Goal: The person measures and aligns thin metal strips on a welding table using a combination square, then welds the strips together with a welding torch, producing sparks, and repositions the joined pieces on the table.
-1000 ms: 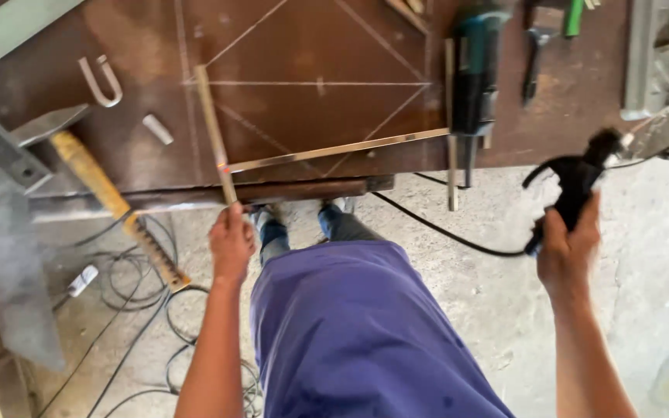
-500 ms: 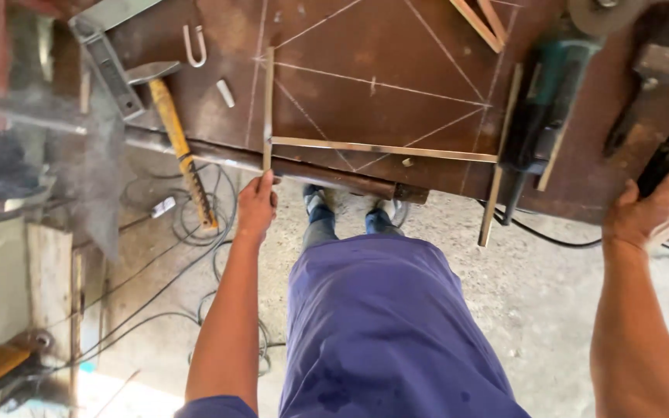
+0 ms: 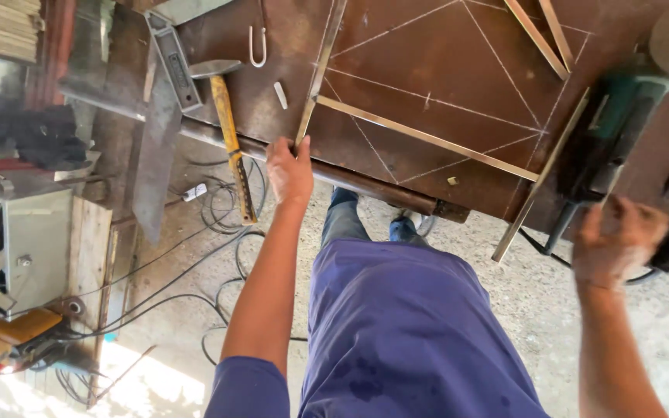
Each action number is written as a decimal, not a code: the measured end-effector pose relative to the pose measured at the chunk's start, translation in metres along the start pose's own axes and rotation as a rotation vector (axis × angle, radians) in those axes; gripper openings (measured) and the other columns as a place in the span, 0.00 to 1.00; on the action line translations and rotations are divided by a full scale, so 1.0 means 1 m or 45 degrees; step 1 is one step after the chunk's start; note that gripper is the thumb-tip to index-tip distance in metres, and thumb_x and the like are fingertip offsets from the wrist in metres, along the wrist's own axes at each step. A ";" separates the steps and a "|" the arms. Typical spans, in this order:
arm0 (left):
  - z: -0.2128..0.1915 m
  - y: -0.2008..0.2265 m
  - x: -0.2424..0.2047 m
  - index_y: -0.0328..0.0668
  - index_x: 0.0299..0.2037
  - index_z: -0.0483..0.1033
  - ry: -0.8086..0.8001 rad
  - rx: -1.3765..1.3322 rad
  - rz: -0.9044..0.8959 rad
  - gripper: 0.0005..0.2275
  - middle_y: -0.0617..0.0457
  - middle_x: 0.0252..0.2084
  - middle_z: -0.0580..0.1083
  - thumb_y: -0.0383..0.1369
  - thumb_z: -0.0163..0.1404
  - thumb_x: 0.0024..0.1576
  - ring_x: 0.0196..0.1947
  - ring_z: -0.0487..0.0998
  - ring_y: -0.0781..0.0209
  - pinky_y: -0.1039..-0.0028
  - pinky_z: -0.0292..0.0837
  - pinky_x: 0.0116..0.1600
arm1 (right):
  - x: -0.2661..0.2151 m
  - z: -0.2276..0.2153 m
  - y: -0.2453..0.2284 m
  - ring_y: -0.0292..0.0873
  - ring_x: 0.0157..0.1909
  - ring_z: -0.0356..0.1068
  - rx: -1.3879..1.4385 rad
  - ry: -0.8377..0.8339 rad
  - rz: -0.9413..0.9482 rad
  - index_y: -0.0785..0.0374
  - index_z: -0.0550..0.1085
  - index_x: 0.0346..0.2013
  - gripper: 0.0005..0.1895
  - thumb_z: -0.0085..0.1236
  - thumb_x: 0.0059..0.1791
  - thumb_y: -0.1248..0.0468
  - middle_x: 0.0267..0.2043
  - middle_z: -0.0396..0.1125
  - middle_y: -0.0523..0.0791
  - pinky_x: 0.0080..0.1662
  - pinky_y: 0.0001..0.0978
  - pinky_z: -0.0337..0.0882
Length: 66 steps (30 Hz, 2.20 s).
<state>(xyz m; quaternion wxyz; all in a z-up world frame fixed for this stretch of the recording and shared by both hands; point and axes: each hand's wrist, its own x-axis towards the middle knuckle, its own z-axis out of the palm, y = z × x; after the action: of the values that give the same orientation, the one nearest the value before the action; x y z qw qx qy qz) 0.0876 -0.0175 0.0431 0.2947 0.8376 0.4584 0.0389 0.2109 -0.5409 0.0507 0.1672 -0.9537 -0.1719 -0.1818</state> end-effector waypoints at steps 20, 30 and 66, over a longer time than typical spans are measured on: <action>0.017 -0.062 0.072 0.54 0.38 0.80 0.105 0.211 0.649 0.11 0.56 0.34 0.73 0.47 0.62 0.54 0.35 0.81 0.51 0.62 0.77 0.40 | -0.030 0.077 -0.115 0.57 0.36 0.73 -0.345 -0.148 0.613 0.61 0.76 0.36 0.14 0.72 0.45 0.59 0.33 0.68 0.49 0.41 0.48 0.73; 0.012 -0.019 0.088 0.53 0.40 0.82 0.120 0.431 0.502 0.10 0.53 0.34 0.77 0.46 0.58 0.58 0.35 0.82 0.47 0.58 0.76 0.41 | 0.030 0.100 -0.093 0.50 0.38 0.75 -0.267 -0.130 0.410 0.56 0.81 0.40 0.13 0.73 0.43 0.58 0.33 0.70 0.45 0.43 0.39 0.76; -0.106 -0.086 0.274 0.39 0.57 0.64 0.346 0.272 -0.141 0.25 0.37 0.53 0.64 0.39 0.57 0.51 0.56 0.71 0.32 0.50 0.74 0.59 | 0.108 0.085 -0.353 0.53 0.44 0.75 0.521 -0.875 0.134 0.56 0.80 0.46 0.13 0.65 0.50 0.55 0.39 0.73 0.46 0.45 0.42 0.74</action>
<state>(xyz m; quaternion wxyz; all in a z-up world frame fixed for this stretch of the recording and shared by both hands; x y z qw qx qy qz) 0.1464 0.2829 0.0289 0.1411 0.8246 0.5409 0.0865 0.1925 -0.1671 0.1098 0.2955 -0.9134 -0.2012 0.1944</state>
